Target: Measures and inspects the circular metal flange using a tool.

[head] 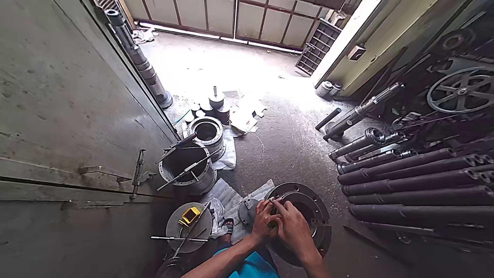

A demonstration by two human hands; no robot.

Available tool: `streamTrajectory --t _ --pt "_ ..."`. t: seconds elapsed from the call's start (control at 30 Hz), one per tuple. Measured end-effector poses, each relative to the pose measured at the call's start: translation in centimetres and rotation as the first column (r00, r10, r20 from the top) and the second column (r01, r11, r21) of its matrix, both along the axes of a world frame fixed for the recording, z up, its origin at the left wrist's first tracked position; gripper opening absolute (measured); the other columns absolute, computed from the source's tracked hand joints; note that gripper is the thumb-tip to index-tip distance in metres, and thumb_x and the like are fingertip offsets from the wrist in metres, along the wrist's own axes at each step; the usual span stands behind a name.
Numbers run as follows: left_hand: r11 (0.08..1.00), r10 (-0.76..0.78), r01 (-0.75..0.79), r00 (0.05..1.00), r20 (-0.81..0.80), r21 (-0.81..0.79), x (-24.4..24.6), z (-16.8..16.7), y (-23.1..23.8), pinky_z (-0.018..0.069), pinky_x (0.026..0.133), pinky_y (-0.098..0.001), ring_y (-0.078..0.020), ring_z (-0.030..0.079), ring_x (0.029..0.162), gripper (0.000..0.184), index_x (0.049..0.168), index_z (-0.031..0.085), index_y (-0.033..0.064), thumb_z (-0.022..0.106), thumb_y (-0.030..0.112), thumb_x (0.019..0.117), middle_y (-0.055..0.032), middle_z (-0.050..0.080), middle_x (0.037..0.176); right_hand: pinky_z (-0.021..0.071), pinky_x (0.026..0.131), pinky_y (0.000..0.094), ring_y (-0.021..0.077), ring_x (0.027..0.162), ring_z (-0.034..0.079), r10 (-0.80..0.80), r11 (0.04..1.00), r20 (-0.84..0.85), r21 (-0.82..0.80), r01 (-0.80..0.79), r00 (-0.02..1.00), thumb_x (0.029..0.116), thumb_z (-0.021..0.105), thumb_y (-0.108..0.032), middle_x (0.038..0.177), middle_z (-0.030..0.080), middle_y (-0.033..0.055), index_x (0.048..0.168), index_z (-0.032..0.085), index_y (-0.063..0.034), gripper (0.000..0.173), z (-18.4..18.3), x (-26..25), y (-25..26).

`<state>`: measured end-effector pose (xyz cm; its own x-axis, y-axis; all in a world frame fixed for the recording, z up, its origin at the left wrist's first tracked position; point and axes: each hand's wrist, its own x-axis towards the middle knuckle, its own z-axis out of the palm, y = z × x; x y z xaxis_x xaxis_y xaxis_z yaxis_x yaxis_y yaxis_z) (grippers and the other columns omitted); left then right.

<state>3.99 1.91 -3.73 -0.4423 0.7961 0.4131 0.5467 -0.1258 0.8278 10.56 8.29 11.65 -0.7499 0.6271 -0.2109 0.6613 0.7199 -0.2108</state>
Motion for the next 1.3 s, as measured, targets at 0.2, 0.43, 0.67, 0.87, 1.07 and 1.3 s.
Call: streamTrajectory --t 0.2,0.43,0.67,0.87,1.07,1.3 --pt "1.000 0.009 -0.012 0.996 0.088 0.024 0.0 0.6 -0.1 0.0333 0.118 -0.0544 -0.0275 0.055 0.137 0.032 0.111 0.078 0.0099 0.060 0.028 0.0925 -0.0058 0.069 0.134 0.0566 0.071 0.0491 0.0315 0.084 0.069 0.167 0.983 -0.193 0.113 -0.147 0.967 0.0774 0.072 -0.003 0.097 0.069 0.0138 0.118 0.077 -0.0184 0.044 -2.7 1.3 -0.1" --pt "0.997 -0.075 0.075 0.996 0.056 -0.002 -0.3 -0.1 0.0 0.0286 0.118 -0.0607 -0.0317 0.046 0.144 0.023 0.104 0.082 0.0291 0.060 0.034 0.0979 -0.0052 0.061 0.145 0.0492 0.062 0.0476 0.0294 0.079 0.065 0.356 0.927 -0.242 0.211 -0.309 0.902 0.0801 0.064 -0.020 0.090 0.066 0.0088 0.106 0.079 -0.0331 0.033 -2.9 6.2 -0.8" --pt "0.998 -0.041 0.037 0.996 0.083 0.046 -0.1 -0.2 0.0 0.0312 0.117 -0.0605 -0.0300 0.049 0.141 0.019 0.101 0.081 0.0244 0.067 0.031 0.0920 -0.0044 0.065 0.141 0.0503 0.070 0.0633 0.0465 0.091 0.066 -0.021 0.971 -0.095 0.234 0.043 0.995 0.0777 0.062 -0.017 0.096 0.069 0.0232 0.107 0.079 -0.0054 0.036 -1.5 10.9 2.8" --pt "1.000 0.003 -0.001 0.994 0.105 -0.020 0.1 0.5 -0.1 0.0324 0.118 -0.0577 -0.0292 0.055 0.137 0.034 0.116 0.077 0.0126 0.054 0.030 0.0986 -0.0084 0.067 0.136 0.0544 0.084 0.0574 0.0390 0.098 0.066 -0.041 0.999 -0.310 -0.017 0.038 0.950 0.0964 0.051 -0.030 0.103 0.068 0.0190 0.121 0.077 -0.0131 0.040 -2.2 1.4 0.1" --pt "0.996 -0.083 0.084 0.994 0.076 -0.014 -0.2 -0.1 -0.2 0.0278 0.119 -0.0604 -0.0292 0.045 0.144 0.024 0.103 0.082 0.0282 0.060 0.035 0.0965 -0.0039 0.062 0.145 0.0477 0.071 0.0546 0.0319 0.082 0.066 -0.008 0.999 -0.074 0.042 0.011 0.997 0.0985 0.043 -0.055 0.080 0.068 0.0070 0.089 0.084 -0.0220 0.053 0.5 5.6 -0.6" --pt "0.996 -0.087 0.088 0.993 0.075 -0.008 -0.5 0.2 -0.1 0.0275 0.119 -0.0609 -0.0282 0.044 0.145 0.023 0.104 0.081 0.0294 0.060 0.036 0.0971 -0.0025 0.061 0.146 0.0477 0.087 0.0572 0.0305 0.094 0.069 -0.168 0.963 0.247 -0.167 0.213 0.954 0.0985 0.053 -0.053 0.091 0.074 0.0088 0.100 0.083 -0.0187 0.046 3.9 3.8 -0.6"
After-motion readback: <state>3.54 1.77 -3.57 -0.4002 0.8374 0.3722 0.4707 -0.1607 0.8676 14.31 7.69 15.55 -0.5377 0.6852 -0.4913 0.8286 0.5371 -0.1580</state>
